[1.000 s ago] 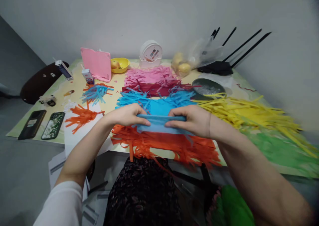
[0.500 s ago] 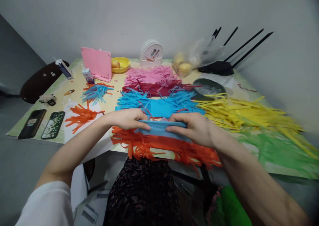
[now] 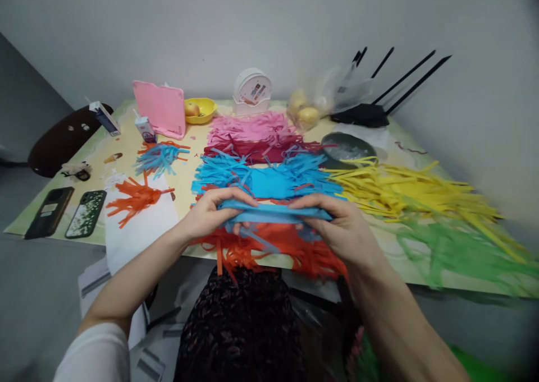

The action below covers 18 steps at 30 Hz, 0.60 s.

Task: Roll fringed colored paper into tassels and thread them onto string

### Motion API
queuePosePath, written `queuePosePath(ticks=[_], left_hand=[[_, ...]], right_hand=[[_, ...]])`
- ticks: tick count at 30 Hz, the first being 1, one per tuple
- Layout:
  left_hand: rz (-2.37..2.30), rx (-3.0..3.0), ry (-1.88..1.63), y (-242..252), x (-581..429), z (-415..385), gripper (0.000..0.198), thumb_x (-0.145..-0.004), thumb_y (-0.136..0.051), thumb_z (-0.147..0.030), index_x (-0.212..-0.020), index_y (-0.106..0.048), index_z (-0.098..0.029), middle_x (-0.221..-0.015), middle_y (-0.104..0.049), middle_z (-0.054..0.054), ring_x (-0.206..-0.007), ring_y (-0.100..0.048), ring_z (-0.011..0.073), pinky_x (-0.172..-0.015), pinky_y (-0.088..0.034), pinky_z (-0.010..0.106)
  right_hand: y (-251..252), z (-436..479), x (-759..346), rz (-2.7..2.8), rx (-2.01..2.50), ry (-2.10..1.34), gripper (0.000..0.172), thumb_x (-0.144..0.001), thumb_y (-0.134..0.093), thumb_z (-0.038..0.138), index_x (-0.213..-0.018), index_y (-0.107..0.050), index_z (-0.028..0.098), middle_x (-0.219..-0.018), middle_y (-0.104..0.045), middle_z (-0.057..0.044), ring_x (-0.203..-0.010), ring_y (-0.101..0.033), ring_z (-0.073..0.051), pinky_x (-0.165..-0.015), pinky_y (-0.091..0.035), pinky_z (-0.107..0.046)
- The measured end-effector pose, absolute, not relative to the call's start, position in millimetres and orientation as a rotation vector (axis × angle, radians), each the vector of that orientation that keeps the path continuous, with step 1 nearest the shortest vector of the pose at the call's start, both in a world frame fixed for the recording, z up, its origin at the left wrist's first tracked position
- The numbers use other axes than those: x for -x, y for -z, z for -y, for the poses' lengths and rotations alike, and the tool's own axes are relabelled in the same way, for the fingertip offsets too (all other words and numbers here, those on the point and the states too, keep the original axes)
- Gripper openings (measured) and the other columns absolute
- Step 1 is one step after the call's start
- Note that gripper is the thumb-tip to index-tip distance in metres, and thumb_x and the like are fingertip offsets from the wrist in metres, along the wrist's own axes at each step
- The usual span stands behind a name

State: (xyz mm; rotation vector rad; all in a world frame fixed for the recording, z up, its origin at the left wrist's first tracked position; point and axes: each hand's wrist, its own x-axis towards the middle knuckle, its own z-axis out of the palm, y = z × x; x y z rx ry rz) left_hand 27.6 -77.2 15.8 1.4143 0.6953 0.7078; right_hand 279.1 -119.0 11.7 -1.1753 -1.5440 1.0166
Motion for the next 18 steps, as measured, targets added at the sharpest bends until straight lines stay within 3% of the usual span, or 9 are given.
queuePosePath(ticks=[3,6,8,11,15,18], left_hand=[[-0.643,-1.4,-0.803,-10,-28,78,0.011,-0.078,-0.061,-0.016,-0.083,-0.071,-0.013,-0.069,-0.069,0.003,-0.05,-0.06,0.01,-0.05,-0.044,0.021],[-0.602,-1.499,-0.899,-9,-28,78,0.015,-0.076,-0.059,-0.011,-0.072,-0.073,-0.014,-0.061,-0.065,0.002,-0.058,-0.06,0.0108,-0.061,-0.045,0.023],[-0.608,-1.546,-0.925,-9,-29,77,0.017,-0.077,-0.058,-0.011,-0.069,-0.073,-0.014,-0.056,-0.061,0.001,-0.062,-0.059,0.0118,-0.067,-0.045,0.024],[-0.652,-1.531,-0.925,-7,-28,77,0.018,-0.08,-0.056,-0.014,-0.071,-0.071,-0.015,-0.056,-0.058,0.0,-0.058,-0.055,0.0114,-0.063,-0.043,0.024],[-0.646,-1.641,-0.913,-5,-27,76,0.017,-0.083,-0.057,-0.023,-0.074,-0.069,-0.014,-0.065,-0.061,0.001,-0.059,-0.054,0.0112,-0.06,-0.04,0.024],[-0.765,-1.781,-0.974,-4,-31,77,0.03,-0.085,-0.061,-0.032,-0.06,-0.058,-0.015,-0.06,-0.056,0.0,-0.057,-0.049,0.0103,-0.057,-0.036,0.024]], right_hand=[[1,120,-276,1.424,1.008,-1.081,0.004,-0.077,-0.072,0.019,-0.076,-0.075,0.021,-0.071,-0.066,-0.001,-0.051,-0.056,-0.011,-0.044,-0.044,-0.022],[8,118,-276,1.398,0.88,-1.113,0.013,-0.076,-0.069,0.011,-0.072,-0.074,0.022,-0.07,-0.065,-0.001,-0.057,-0.059,-0.012,-0.048,-0.045,-0.022],[8,116,-276,1.433,0.854,-1.077,0.017,-0.077,-0.066,0.008,-0.071,-0.073,0.022,-0.071,-0.066,-0.001,-0.062,-0.06,-0.013,-0.053,-0.046,-0.023],[6,113,-277,1.519,0.883,-0.987,0.02,-0.078,-0.062,0.007,-0.069,-0.072,0.022,-0.072,-0.067,-0.001,-0.064,-0.06,-0.013,-0.059,-0.047,-0.024],[5,110,-277,1.565,0.904,-0.943,0.016,-0.08,-0.061,0.011,-0.071,-0.07,0.022,-0.07,-0.066,0.0,-0.064,-0.059,-0.014,-0.058,-0.045,-0.025],[6,109,-278,1.598,0.896,-0.95,0.016,-0.087,-0.059,0.023,-0.077,-0.071,0.021,-0.075,-0.068,-0.002,-0.067,-0.062,-0.016,-0.061,-0.047,-0.027]])
